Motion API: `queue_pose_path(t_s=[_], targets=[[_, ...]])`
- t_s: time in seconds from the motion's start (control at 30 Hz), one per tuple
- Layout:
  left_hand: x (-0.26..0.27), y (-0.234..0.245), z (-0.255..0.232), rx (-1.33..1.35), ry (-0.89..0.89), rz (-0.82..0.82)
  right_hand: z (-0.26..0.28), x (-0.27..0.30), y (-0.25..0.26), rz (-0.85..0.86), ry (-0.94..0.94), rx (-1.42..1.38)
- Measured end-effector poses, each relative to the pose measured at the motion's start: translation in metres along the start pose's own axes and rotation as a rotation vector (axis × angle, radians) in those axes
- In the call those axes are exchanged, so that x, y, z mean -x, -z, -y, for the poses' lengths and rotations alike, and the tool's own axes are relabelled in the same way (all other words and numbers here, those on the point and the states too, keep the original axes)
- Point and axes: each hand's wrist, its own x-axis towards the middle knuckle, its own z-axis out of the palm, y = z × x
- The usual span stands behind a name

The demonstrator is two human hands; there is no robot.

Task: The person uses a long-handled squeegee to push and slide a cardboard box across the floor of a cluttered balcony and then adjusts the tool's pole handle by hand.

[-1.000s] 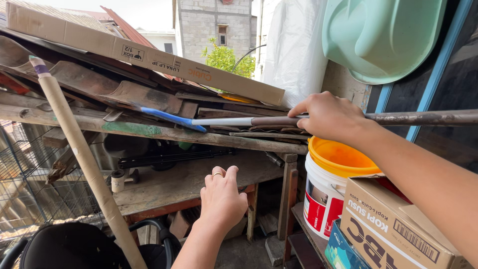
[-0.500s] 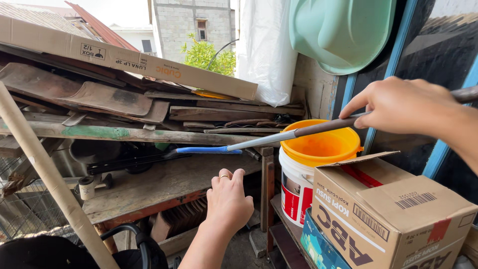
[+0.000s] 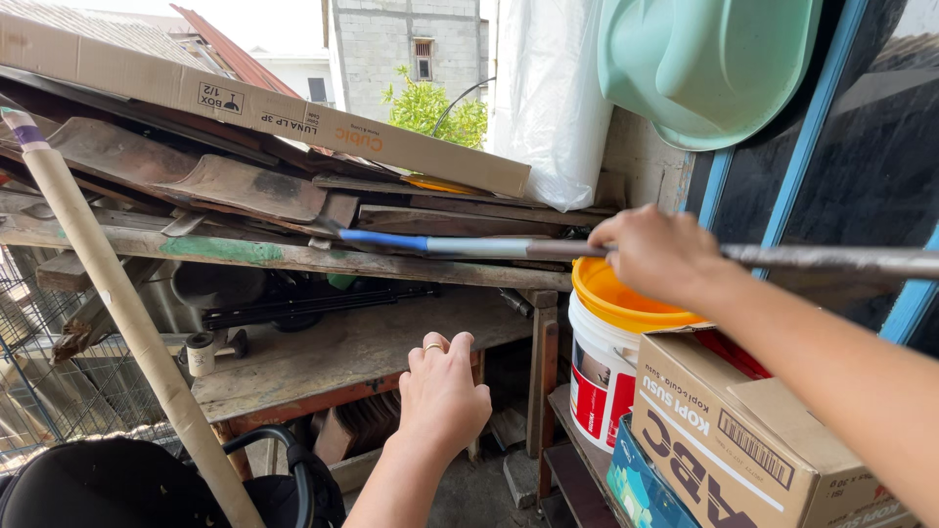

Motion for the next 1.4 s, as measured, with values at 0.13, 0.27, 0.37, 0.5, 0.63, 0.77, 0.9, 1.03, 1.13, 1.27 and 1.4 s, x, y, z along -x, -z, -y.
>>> queue_pose_path(t_s=[0.13, 0.27, 0.37, 0.5, 0.63, 0.77, 0.9, 1.03, 1.13, 1.27, 1.4], targets=[[0.005, -0.005, -0.001, 0.014, 0.006, 0.026, -0.011, 0.035, -0.017, 0.07, -0.016, -0.124], [0.002, -0.013, -0.017, 0.049, -0.022, 0.032, -0.042, 0.056, 0.023, 0.144, -0.197, -0.023], [0.003, -0.024, -0.034, 0.07, -0.066, 0.036, -0.06, 0.066, 0.054, 0.134, -0.258, 0.004], [0.006, -0.03, -0.048, 0.082, -0.106, 0.068, -0.07, 0.068, 0.061, 0.038, -0.252, 0.033], [0.009, -0.026, -0.046, 0.063, -0.09, 0.066, -0.063, 0.053, 0.03, -0.04, -0.201, 0.039], [0.014, -0.022, -0.035, 0.054, -0.031, 0.095, -0.039, 0.06, -0.019, -0.002, -0.06, 0.025], [0.022, -0.026, -0.025, 0.017, -0.005, 0.126, -0.034, 0.085, -0.016, 0.147, -0.039, -0.015], [0.024, -0.03, -0.022, 0.026, 0.005, 0.173, -0.034, 0.093, 0.015, 0.299, -0.176, -0.012], [0.024, -0.03, -0.022, 0.023, 0.013, 0.177, -0.039, 0.088, 0.032, 0.273, -0.243, -0.001], [0.025, -0.027, -0.021, 0.021, 0.026, 0.18, -0.058, 0.075, 0.038, 0.061, -0.271, -0.007], [0.029, -0.024, -0.016, 0.017, 0.03, 0.173, -0.068, 0.05, 0.008, -0.016, -0.239, 0.06]])
